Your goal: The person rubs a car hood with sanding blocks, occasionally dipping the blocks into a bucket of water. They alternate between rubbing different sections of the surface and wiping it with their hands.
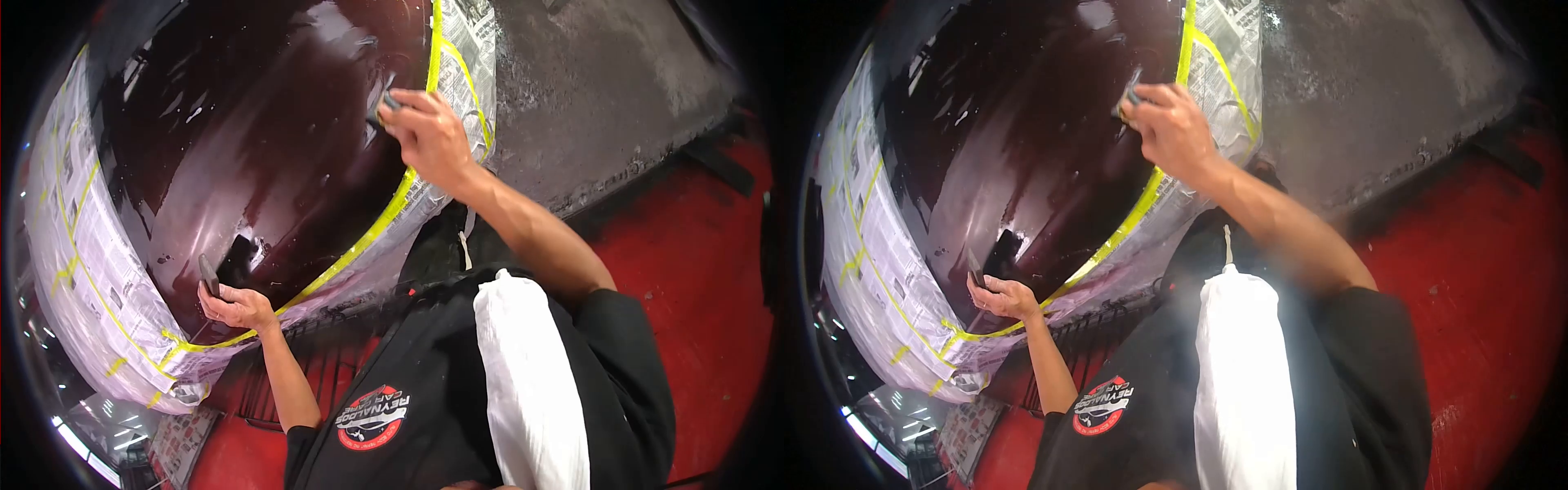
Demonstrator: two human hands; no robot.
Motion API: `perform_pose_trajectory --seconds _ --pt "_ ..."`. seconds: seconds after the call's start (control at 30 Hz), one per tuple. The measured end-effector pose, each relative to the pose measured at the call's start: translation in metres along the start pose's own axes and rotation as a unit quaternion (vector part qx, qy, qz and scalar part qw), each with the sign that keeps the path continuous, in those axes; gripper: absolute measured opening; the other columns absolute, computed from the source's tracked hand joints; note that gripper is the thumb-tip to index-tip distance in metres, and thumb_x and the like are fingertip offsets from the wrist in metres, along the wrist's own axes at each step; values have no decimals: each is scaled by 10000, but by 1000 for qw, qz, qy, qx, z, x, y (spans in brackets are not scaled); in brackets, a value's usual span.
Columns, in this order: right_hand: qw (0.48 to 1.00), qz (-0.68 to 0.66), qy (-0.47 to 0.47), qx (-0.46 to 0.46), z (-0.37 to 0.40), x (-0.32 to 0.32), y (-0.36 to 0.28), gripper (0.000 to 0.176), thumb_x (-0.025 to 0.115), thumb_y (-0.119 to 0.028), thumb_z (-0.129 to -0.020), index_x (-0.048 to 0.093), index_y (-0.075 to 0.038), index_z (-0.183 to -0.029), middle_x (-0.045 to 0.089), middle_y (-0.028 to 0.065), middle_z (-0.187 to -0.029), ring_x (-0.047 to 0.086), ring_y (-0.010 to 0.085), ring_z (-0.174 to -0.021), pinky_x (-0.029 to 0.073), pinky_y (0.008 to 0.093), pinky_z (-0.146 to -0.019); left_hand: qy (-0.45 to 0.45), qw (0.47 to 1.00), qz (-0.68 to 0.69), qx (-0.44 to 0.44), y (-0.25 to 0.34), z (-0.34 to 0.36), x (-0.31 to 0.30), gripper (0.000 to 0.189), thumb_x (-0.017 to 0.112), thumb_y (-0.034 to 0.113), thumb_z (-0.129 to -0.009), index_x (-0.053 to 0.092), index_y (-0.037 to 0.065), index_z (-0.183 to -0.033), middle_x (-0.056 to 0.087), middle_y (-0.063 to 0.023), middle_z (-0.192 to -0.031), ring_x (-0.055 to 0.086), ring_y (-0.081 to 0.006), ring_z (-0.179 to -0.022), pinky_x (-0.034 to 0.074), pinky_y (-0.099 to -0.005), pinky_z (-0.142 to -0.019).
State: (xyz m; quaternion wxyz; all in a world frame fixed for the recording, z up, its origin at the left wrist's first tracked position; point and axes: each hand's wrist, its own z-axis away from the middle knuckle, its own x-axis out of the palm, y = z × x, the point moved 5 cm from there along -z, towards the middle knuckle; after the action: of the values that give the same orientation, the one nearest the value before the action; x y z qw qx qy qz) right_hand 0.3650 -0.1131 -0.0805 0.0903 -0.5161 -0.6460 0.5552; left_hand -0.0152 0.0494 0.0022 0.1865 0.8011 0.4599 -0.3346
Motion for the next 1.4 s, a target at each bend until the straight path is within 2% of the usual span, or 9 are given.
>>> perform_pose_trajectory --seconds 0.07,0.13,0.23,0.37,0.5,0.97,1.07,1.2,1.4 --pt "996 79 31 -1 -31 2 22 172 756 -112 -833 794 -139 -998 708 136 -1125 673 307 -986 530 428 -867 -8 1000 2 2 -2 1 1 318 528 203 -1046 594 -33 -1249 631 -212 -1208 574 -385 -1120 450 -484 -977" --pt "997 44 64 -5 -37 2 21 131 701 -75 -840 780 -131 -928 695 111 -1088 640 347 -931 544 437 -817 -12 1000 -4 -7 -2 1 -1 318 528 202 -1046 594 -33 -1249 631 -212 -1207 575 -384 -1119 451 -483 -975" --pt "998 41 37 -28 3 -5 -12 105 694 -52 -841 764 -109 -893 704 129 -1083 641 348 -957 540 421 -826 -10 1000 -5 -17 -3 0 1 315 529 200 -1046 595 -33 -1247 631 -211 -1205 577 -383 -1117 451 -483 -971" --pt "999 30 25 -28 -28 -2 12 158 698 -17 -843 757 -85 -972 715 153 -1157 666 354 -1021 526 442 -902 -16 1000 -6 0 0 -2 1 311 531 195 -1046 593 -32 -1250 631 -210 -1203 579 -385 -1111 452 -483 -964" --pt "998 4 -38 -56 -3 -13 4 200 661 11 -843 756 -74 -998 704 148 -1214 654 371 -1076 517 436 -958 -11 1000 -4 -10 -1 0 0 306 530 189 -1046 592 -33 -1248 633 -213 -1203 579 -387 -1107 447 -485 -967" --pt "996 6 -64 -69 -22 -9 -4 261 734 40 -760 756 -77 -992 702 110 -1194 640 330 -1054 538 415 -894 -39 999 -2 -5 1 -1 -1 292 518 153 -1053 583 -46 -1257 624 -194 -1217 576 -359 -1134 449 -472 -987" --pt "996 7 -68 -57 8 -17 -2 249 724 33 -767 755 -72 -991 701 118 -1189 638 333 -1046 536 407 -887 -28 1000 -3 -9 1 0 -1 293 519 152 -1052 581 -46 -1259 624 -193 -1226 571 -358 -1140 444 -473 -995" --pt "997 2 -67 -39 -26 -8 -5 308 710 80 -765 776 -82 -1018 711 112 -1202 656 315 -1066 542 394 -899 -23 1000 -5 6 0 2 -4 300 513 164 -1056 581 -44 -1260 621 -192 -1230 565 -355 -1145 438 -475 -1001" --pt "995 16 -84 -60 -9 -13 0 326 685 76 -780 769 -77 -1056 709 103 -1209 656 327 -1050 538 401 -905 -25 1000 -8 7 2 0 -1 324 489 199 -1068 576 -39 -1269 615 -192 -1237 563 -356 -1137 438 -475 -1000"
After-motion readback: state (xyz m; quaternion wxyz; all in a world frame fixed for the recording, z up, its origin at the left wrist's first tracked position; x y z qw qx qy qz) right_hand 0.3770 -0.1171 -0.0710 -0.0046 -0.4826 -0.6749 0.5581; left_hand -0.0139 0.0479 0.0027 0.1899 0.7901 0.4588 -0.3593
